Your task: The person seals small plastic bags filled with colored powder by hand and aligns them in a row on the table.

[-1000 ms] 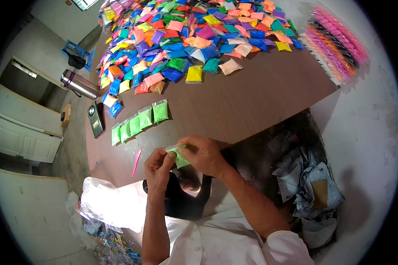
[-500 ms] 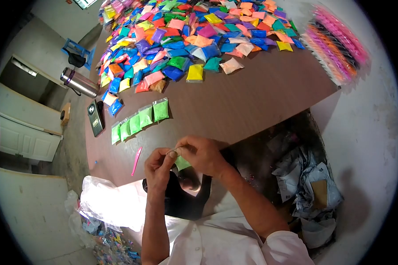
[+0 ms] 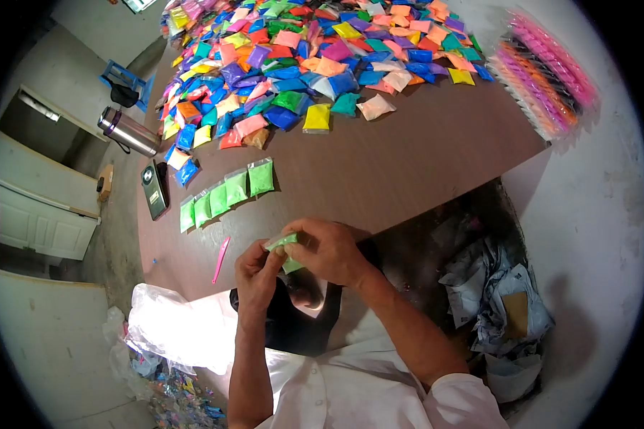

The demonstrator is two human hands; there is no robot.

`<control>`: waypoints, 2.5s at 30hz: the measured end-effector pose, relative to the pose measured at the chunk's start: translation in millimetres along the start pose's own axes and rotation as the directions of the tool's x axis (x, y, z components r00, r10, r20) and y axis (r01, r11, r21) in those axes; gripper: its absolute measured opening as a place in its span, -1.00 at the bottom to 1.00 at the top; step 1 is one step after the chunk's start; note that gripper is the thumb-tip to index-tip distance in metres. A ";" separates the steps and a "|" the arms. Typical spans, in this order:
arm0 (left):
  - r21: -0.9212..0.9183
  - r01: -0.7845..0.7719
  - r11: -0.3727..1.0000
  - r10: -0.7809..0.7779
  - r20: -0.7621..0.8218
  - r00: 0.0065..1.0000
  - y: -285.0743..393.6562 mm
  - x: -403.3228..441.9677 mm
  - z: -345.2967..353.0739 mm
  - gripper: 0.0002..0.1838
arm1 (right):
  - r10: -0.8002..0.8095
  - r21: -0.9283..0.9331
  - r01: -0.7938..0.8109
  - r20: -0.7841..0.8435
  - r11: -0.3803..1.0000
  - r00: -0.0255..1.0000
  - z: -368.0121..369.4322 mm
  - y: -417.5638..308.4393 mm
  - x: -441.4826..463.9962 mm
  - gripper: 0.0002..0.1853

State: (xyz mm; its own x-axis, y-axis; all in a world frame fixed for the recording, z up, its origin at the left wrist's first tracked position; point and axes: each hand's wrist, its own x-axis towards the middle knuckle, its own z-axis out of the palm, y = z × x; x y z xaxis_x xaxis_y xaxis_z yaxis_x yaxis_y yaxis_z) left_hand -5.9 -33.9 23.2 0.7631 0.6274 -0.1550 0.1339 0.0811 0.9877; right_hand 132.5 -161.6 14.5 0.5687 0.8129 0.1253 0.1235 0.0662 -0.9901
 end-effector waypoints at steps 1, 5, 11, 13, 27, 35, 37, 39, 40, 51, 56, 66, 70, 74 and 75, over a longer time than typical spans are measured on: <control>0.002 0.014 1.000 -0.014 0.003 1.000 -1.1 0.4 -1.3 -0.83 | 0.000 0.000 0.000 0.000 1.000 1.000 0.0 1.3 0.1 -0.79; 0.123 0.117 0.986 -0.118 0.002 0.993 9.1 -0.1 -2.4 -0.82 | 0.060 0.111 -0.058 -0.016 0.992 0.998 1.0 8.1 -0.6 -0.80; 0.265 -0.005 0.964 -0.012 0.063 0.998 -8.5 4.8 -5.3 -0.82 | 0.045 0.177 -0.033 -0.064 0.984 0.997 -1.9 15.6 -0.9 -0.83; 0.219 0.013 0.976 -0.027 0.058 0.998 -3.3 3.1 -4.0 -0.82 | 0.035 0.162 -0.024 -0.064 0.987 0.997 -0.8 15.0 -1.0 -0.84; 0.213 -0.100 0.972 0.088 0.066 0.994 -3.8 2.0 0.5 -0.79 | 0.155 0.330 -0.113 -0.104 0.937 0.982 -1.9 11.9 0.5 -0.84; 0.071 0.025 0.997 -0.029 0.065 0.997 -7.1 2.6 -6.4 -0.81 | 0.106 0.252 -0.097 -0.020 0.963 0.994 -4.5 2.6 1.3 -0.79; 0.069 0.037 0.997 -0.041 0.068 0.997 -5.7 2.5 -5.4 -0.81 | 0.133 0.284 -0.126 -0.006 0.951 0.991 -4.8 1.6 1.5 -0.80; 0.068 0.051 0.996 -0.056 0.071 0.996 -2.2 2.3 -4.8 -0.81 | 0.107 0.286 -0.090 -0.046 0.954 0.993 -4.0 4.6 1.5 -0.82; 0.143 0.026 0.989 -0.039 0.087 0.995 0.8 2.5 -5.7 -0.81 | 0.111 0.288 -0.093 -0.044 0.953 0.993 -3.3 6.4 1.9 -0.82; -0.021 -0.101 0.995 0.102 0.036 0.994 -6.5 5.6 -2.6 -0.81 | 0.128 0.238 -0.128 0.017 0.963 0.992 -3.1 3.4 4.3 -0.76; -0.003 -0.053 0.999 0.053 0.042 0.998 -1.8 6.9 -5.1 -0.80 | 0.091 0.235 -0.087 -0.003 0.968 0.996 -1.6 11.0 10.6 -0.80; -0.099 -0.150 0.984 0.153 0.022 0.988 -14.8 11.7 -9.9 -0.84 | 0.041 0.063 -0.043 0.029 0.997 0.999 0.0 10.4 8.9 -0.78; -0.112 -0.137 0.984 0.136 -0.015 0.991 -8.8 9.1 -4.5 -0.85 | 0.029 0.057 -0.031 0.021 0.998 0.999 0.9 12.5 10.4 -0.78; 0.008 -0.090 0.996 0.090 0.008 0.996 -8.2 9.2 -0.8 -0.78 | 0.055 0.187 -0.045 -0.049 0.981 0.997 -1.0 18.2 13.0 -0.79; 0.070 -0.059 0.996 0.057 0.034 0.998 -9.4 8.3 0.4 -0.74 | 0.085 0.263 -0.059 -0.088 0.963 0.993 -0.7 16.4 13.3 -0.79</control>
State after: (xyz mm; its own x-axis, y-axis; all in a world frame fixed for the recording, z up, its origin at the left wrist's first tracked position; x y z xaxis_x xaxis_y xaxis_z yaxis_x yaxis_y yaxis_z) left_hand -0.5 -29.7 12.6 0.7907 0.6040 -0.0996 0.1328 -0.0104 0.9911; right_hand 142.6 -150.1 -0.1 0.6466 0.7615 0.0462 -0.1282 0.1682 -0.9774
